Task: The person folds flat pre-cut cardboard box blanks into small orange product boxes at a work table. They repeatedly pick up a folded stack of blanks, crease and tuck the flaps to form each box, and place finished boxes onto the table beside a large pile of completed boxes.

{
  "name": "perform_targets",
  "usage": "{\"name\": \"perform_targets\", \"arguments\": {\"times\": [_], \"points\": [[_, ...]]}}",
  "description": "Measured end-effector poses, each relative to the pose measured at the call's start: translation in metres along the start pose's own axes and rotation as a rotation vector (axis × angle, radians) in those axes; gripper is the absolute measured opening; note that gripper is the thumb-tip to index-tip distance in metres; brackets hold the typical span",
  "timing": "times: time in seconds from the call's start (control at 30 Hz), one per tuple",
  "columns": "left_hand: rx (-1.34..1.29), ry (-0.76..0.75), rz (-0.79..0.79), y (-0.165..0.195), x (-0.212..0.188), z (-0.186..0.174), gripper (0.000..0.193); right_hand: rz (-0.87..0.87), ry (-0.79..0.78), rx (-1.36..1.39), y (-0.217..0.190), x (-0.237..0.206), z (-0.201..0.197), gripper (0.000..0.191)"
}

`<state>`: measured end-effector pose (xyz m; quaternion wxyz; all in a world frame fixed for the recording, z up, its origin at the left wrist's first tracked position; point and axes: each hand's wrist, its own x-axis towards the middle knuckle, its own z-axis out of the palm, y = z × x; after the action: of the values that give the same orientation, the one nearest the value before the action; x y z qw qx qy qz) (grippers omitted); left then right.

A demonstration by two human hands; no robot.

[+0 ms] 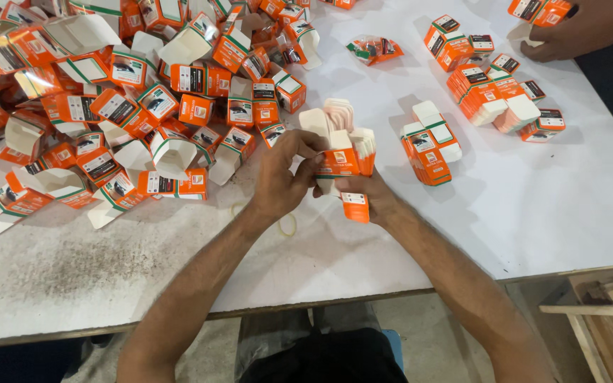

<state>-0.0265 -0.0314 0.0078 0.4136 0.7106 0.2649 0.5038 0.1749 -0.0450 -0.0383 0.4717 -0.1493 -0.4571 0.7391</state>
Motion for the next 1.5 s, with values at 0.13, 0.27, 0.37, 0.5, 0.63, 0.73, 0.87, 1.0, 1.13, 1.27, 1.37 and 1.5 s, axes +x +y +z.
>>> {"name": "perform_targets", "arguments": {"times": [0.13,0.27,0.37,0.5,0.63,0.73,0.87,1.0,1.13,1.27,1.37,1.5], "points": [[-0.103,0.041,0.108,0.002,-0.003,0.006,0.020,0.028,0.141,0.302,-0.002,0.001,-0.004,0.074],[-0.052,-0.047,0.056,-0.001,-0.008,0.012,0.044,-0.004,0.184,0.129,0.001,0.000,0.003,0.068],[0.221,0.154,0.348,-0.011,-0.009,0.015,0.045,-0.103,0.270,0.005,0.001,-0.002,0.008,0.065],[-0.054,0.113,-0.060,-0.026,-0.009,0.013,0.034,-0.251,0.320,-0.147,0.001,-0.001,0.016,0.063],[-0.412,0.228,-0.224,-0.029,-0.003,0.016,0.025,-0.442,0.289,-0.797,0.003,-0.007,0.024,0.070],[-0.613,0.253,-0.295,-0.022,0.004,0.014,0.029,-0.524,0.273,-0.899,0.008,-0.009,0.028,0.074],[-0.533,0.188,-0.028,-0.009,0.002,0.011,0.031,-0.353,0.260,-0.366,0.011,-0.004,0.022,0.073],[-0.385,0.112,-0.053,-0.009,-0.008,0.015,0.021,-0.162,0.300,0.139,0.010,-0.003,0.013,0.061],[-0.417,0.216,-0.071,-0.019,-0.005,0.016,0.015,-0.158,0.302,0.075,0.011,-0.003,0.013,0.059],[-0.419,0.180,-0.022,-0.021,-0.008,0.017,0.019,-0.157,0.298,0.079,0.010,-0.002,0.016,0.056],[-0.406,0.117,0.063,-0.018,-0.013,0.023,0.026,-0.196,0.327,0.105,0.006,-0.003,0.018,0.055],[-0.033,0.125,0.036,-0.011,-0.009,0.012,0.022,-0.346,0.367,-0.632,0.002,-0.006,0.021,0.046]]}}
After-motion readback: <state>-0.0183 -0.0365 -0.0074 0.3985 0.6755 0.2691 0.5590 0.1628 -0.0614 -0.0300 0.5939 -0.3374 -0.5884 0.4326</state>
